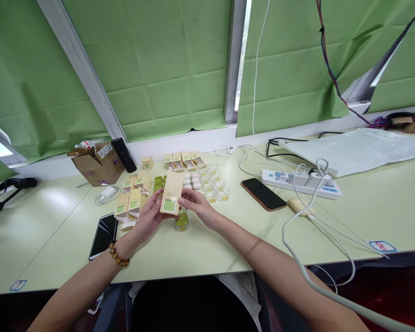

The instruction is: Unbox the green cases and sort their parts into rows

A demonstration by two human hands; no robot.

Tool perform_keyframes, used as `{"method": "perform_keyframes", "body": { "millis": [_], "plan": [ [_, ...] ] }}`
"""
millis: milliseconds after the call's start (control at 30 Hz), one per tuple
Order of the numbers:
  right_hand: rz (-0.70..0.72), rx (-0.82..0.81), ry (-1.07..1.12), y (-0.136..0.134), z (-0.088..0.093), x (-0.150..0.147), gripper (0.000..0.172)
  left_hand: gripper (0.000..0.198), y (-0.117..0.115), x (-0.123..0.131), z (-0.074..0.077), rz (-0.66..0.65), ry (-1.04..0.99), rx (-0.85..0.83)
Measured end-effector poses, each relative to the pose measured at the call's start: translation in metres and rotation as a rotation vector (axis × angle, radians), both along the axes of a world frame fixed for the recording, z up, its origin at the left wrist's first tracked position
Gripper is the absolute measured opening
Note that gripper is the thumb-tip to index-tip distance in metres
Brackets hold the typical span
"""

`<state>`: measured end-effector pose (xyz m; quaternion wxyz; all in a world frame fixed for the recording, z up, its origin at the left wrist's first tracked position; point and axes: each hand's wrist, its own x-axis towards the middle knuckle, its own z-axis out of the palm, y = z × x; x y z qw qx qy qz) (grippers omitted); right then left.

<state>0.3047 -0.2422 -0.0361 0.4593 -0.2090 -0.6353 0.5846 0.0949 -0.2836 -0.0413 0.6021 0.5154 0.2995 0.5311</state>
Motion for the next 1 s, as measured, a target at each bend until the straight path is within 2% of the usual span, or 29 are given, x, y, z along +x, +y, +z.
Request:
{"method": "perform_keyframes", "body": {
  "millis": [167, 300, 467, 667, 900, 1000],
  "plan": [
    [-0.043, -0.047, 0.036, 0.003, 0.000, 0.003, 0.048, 0.052, 0.000, -0.003, -0.003, 0.112, 0.161, 0.238],
    [-0.041, -0.070, 0.042, 0.004, -0.001, 0.002, 0.048, 0.054, -0.004, -0.005, -0.005, 0.123, 0.266, 0.385],
    [-0.063, -0.074, 0.037, 0.004, -0.007, -0.001, 0.049, 0.059, -0.004, -0.004, -0.011, 0.158, 0.311, 0.417],
    [-0.059, -0.033, 0.018, 0.005, -0.012, -0.004, 0.050, 0.056, -0.002, -0.002, -0.014, 0.206, 0.332, 0.421],
    [-0.081, 0.045, -0.042, 0.009, -0.021, -0.008, 0.064, 0.049, -0.002, -0.001, -0.013, 0.205, 0.345, 0.438],
    [-0.093, 0.052, -0.062, 0.010, -0.023, -0.009, 0.064, 0.048, -0.002, -0.001, -0.014, 0.203, 0.362, 0.448]
  ]
}}
